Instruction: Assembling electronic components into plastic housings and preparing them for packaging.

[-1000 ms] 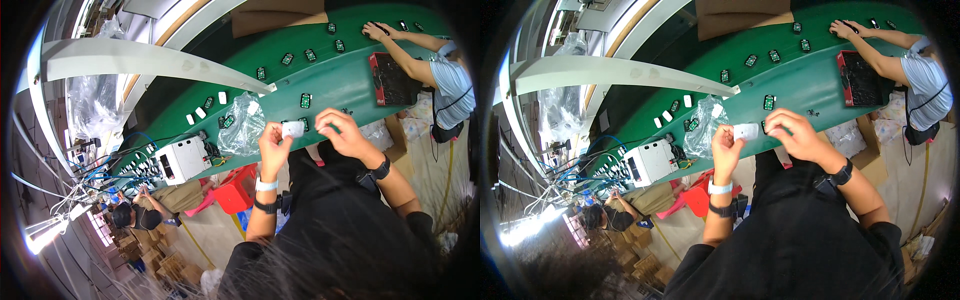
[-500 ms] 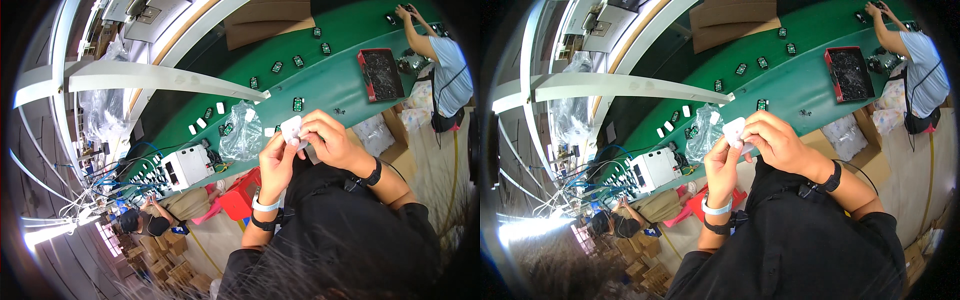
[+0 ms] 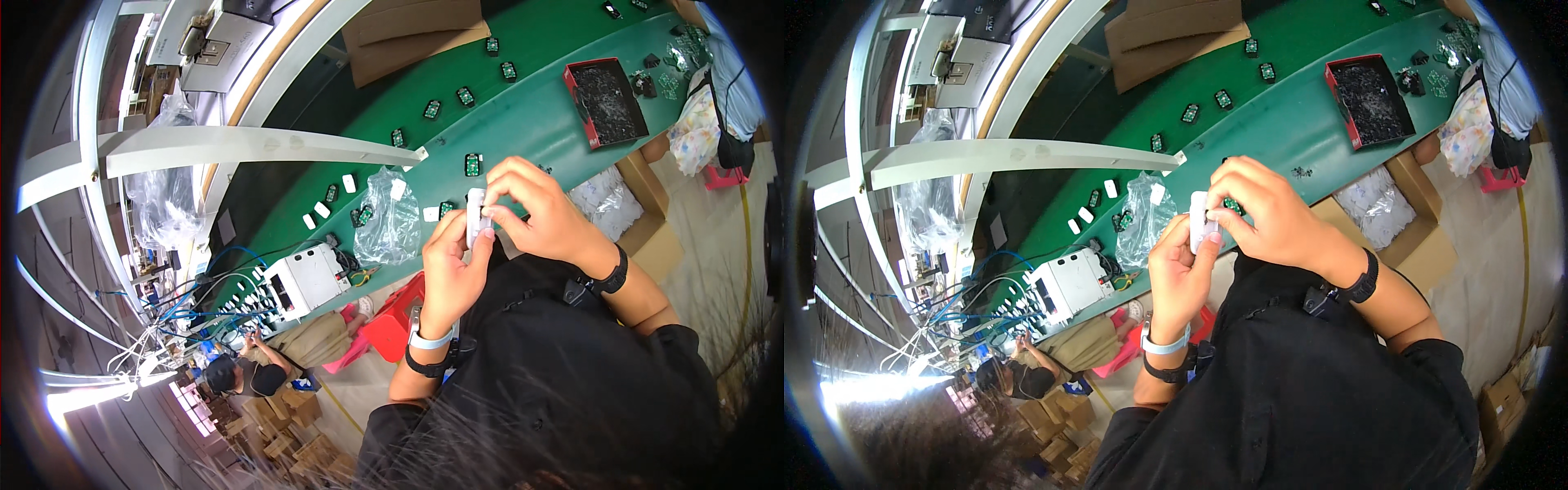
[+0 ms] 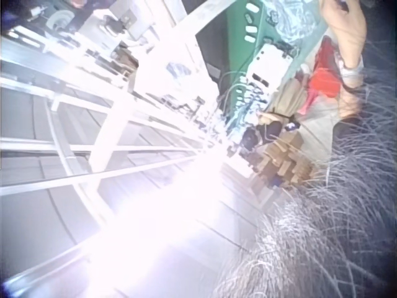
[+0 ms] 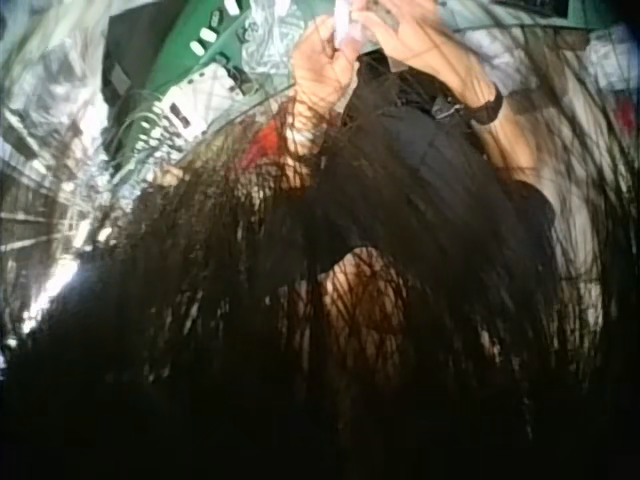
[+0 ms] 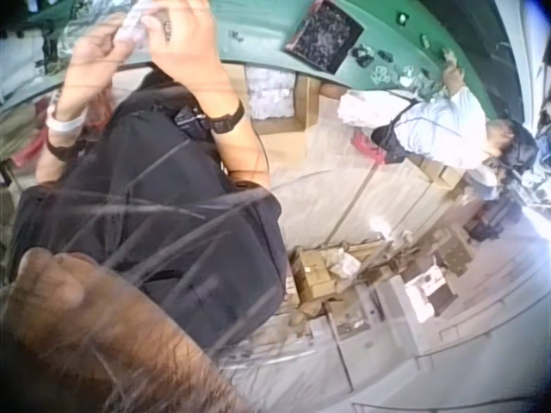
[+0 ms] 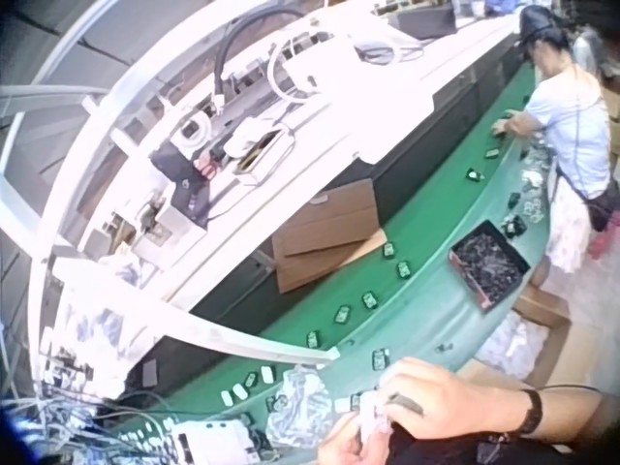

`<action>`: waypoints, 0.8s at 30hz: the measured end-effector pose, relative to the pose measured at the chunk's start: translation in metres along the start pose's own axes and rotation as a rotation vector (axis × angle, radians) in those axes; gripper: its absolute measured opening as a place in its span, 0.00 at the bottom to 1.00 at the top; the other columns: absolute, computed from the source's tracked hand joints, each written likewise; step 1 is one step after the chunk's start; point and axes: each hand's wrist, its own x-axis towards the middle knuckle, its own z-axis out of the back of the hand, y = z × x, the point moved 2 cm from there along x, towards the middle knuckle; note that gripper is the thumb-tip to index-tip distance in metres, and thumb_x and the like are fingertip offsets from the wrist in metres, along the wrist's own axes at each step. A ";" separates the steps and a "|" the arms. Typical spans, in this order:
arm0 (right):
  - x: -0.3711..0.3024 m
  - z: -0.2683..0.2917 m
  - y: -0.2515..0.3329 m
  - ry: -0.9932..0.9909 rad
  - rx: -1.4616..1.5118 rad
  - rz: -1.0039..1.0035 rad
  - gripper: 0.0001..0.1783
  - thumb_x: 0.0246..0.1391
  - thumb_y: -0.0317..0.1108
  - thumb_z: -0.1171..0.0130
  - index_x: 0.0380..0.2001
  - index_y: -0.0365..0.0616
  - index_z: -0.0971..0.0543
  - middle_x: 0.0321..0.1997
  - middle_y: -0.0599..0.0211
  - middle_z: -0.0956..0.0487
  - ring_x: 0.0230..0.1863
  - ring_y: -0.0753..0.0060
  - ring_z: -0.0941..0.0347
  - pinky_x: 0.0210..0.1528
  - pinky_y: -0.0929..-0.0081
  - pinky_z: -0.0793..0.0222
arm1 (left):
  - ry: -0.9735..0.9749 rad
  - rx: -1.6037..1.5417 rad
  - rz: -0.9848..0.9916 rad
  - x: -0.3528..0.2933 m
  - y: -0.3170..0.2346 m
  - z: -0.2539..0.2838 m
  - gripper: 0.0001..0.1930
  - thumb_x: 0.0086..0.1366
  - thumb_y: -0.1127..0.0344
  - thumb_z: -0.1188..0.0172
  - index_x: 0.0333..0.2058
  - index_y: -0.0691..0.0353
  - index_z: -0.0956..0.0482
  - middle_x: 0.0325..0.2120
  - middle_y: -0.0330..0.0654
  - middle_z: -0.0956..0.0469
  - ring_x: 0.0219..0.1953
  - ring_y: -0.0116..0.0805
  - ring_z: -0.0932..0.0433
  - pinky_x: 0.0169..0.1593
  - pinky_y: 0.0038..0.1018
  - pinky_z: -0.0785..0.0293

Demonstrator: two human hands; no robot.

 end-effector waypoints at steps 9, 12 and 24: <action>-0.011 -0.008 -0.017 0.000 0.727 -0.660 0.19 0.52 0.20 0.37 0.49 0.38 0.25 0.42 0.69 0.22 0.44 0.81 0.25 0.43 0.81 0.25 | -0.086 -0.359 0.185 -0.004 0.005 0.006 0.13 0.68 0.80 0.45 0.51 0.71 0.26 0.42 0.39 0.21 0.41 0.21 0.24 0.44 0.20 0.27; -0.011 -0.016 -0.017 0.006 0.790 -0.703 0.19 0.53 0.18 0.38 0.49 0.38 0.26 0.41 0.69 0.22 0.44 0.81 0.24 0.44 0.83 0.24 | -0.168 -0.337 0.171 -0.001 0.001 0.005 0.10 0.67 0.77 0.42 0.47 0.70 0.24 0.30 0.34 0.22 0.28 0.16 0.30 0.32 0.16 0.36; -0.040 -0.081 -0.056 0.078 1.058 -0.510 0.37 0.47 0.17 0.31 0.62 0.39 0.32 0.61 0.57 0.27 0.63 0.66 0.30 0.59 0.67 0.27 | -0.072 -0.825 0.484 0.004 0.074 0.024 0.11 0.70 0.68 0.44 0.46 0.68 0.22 0.36 0.38 0.21 0.33 0.23 0.27 0.36 0.22 0.31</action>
